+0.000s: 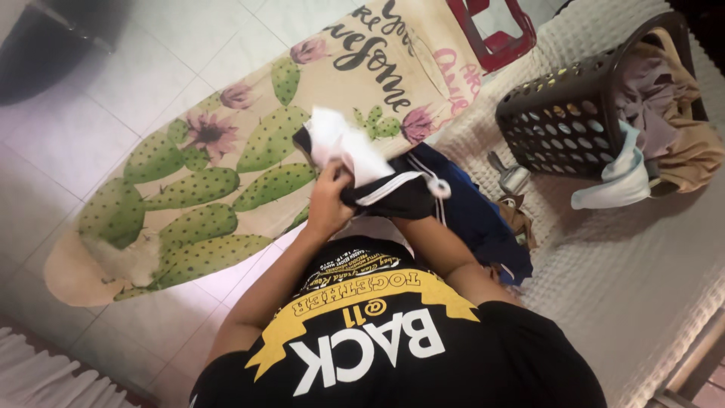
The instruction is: The person uses a lint roller to remove debris from a black vest laid out on an ironing board, peeling off used adhesive sheets between cleaning passes.
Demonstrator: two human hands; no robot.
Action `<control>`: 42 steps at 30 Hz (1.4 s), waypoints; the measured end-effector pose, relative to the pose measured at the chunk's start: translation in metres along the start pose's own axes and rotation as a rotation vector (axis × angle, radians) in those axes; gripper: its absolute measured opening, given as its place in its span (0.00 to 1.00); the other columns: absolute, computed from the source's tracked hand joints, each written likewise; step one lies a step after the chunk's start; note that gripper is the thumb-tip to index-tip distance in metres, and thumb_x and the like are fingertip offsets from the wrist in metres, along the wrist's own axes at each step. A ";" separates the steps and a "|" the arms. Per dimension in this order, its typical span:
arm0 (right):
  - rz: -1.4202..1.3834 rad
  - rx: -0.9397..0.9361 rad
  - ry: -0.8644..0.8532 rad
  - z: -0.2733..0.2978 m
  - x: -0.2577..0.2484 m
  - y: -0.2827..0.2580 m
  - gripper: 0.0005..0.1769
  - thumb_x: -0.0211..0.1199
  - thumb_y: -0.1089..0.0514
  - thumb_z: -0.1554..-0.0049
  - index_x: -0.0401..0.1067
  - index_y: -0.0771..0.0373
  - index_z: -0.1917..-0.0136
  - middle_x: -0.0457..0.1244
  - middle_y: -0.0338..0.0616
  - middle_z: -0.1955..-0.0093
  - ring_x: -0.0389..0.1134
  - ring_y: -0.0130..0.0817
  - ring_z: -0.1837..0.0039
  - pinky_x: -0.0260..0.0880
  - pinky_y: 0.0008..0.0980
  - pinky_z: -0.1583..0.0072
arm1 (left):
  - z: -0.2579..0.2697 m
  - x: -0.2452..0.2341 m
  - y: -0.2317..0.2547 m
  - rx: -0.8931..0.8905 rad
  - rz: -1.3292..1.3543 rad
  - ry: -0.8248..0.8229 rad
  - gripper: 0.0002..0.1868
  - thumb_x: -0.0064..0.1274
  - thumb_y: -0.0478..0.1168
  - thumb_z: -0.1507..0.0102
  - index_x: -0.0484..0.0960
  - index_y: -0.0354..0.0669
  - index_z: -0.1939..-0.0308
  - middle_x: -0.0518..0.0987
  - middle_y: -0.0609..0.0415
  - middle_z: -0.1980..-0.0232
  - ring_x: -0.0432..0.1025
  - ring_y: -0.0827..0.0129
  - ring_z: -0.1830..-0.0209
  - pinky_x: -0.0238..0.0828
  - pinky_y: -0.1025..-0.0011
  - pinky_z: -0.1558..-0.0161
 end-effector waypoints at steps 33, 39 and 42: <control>0.151 0.052 -0.167 -0.043 0.047 -0.016 0.13 0.56 0.65 0.43 0.73 0.68 0.44 0.67 0.53 0.48 0.69 0.44 0.48 0.69 0.37 0.45 | -0.007 -0.027 -0.026 -0.636 0.429 -0.268 0.25 0.59 0.37 0.47 0.85 0.46 0.44 0.85 0.46 0.64 0.77 0.65 0.69 0.75 0.67 0.64; 0.194 0.079 -0.192 -0.021 0.060 0.003 0.11 0.58 0.65 0.45 0.73 0.68 0.48 0.66 0.54 0.53 0.69 0.47 0.52 0.69 0.39 0.49 | -0.009 -0.061 -0.071 -0.385 0.265 0.259 0.19 0.56 0.32 0.43 0.84 0.36 0.48 0.86 0.45 0.58 0.82 0.70 0.60 0.76 0.70 0.56; 0.118 0.027 -0.147 -0.006 0.038 -0.008 0.10 0.59 0.65 0.47 0.73 0.68 0.51 0.66 0.55 0.56 0.68 0.49 0.54 0.69 0.40 0.51 | 0.007 -0.050 -0.103 -0.492 0.248 0.245 0.21 0.54 0.32 0.44 0.84 0.36 0.46 0.85 0.44 0.59 0.81 0.67 0.63 0.75 0.68 0.56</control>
Point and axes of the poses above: each hand's wrist, its own z-axis away from the middle knuckle, its own x-axis out of the palm, y = z × x, the point moved 2 cm from there along -z, towards the middle knuckle
